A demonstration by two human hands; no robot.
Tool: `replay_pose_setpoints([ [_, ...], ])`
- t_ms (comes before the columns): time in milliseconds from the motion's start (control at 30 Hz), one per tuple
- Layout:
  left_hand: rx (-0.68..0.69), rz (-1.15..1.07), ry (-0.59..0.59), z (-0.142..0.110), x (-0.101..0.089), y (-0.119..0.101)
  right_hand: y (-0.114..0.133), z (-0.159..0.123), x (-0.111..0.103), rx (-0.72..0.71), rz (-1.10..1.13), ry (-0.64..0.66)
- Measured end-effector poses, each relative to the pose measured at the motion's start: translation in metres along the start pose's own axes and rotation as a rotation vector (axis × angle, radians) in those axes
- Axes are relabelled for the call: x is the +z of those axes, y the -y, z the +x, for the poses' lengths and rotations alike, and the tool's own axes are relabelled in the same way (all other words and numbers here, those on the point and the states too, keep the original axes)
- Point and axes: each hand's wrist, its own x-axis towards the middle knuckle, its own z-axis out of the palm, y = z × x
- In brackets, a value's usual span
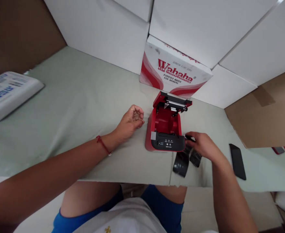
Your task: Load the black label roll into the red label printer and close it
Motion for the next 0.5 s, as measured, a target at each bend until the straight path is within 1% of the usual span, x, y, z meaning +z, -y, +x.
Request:
replay_pose_setpoints([
  [67,-0.044,-0.064,-0.028,0.000,0.001,0.002,0.005,-0.027,-0.033,-0.131,0.096,0.247],
  [100,-0.054,-0.076,-0.037,0.001,0.001,0.004,0.010,-0.040,-0.050,-0.185,0.114,0.283],
  [133,-0.053,-0.072,-0.040,0.001,0.000,0.006,0.017,-0.050,-0.066,-0.259,0.108,0.303],
  [167,-0.039,-0.056,-0.041,0.001,0.000,0.008,0.025,-0.058,-0.079,-0.326,0.097,0.284],
  [200,-0.016,-0.032,-0.039,0.001,-0.001,0.010,0.035,-0.061,-0.087,-0.392,0.100,0.236],
  [233,0.013,-0.005,-0.038,0.001,-0.001,0.012,0.047,-0.060,-0.091,-0.444,0.106,0.179],
  [300,0.083,0.047,-0.049,0.001,-0.003,0.015,0.071,-0.048,-0.086,-0.465,0.094,0.068],
  [367,0.153,0.090,-0.081,0.001,-0.004,0.018,0.094,-0.027,-0.073,-0.444,0.048,-0.007],
  [433,0.199,0.132,-0.103,0.001,-0.004,0.019,0.111,-0.004,-0.059,-0.407,-0.015,-0.033],
  [500,0.209,0.159,-0.097,0.002,-0.005,0.020,0.123,0.015,-0.052,-0.344,-0.085,-0.030],
])
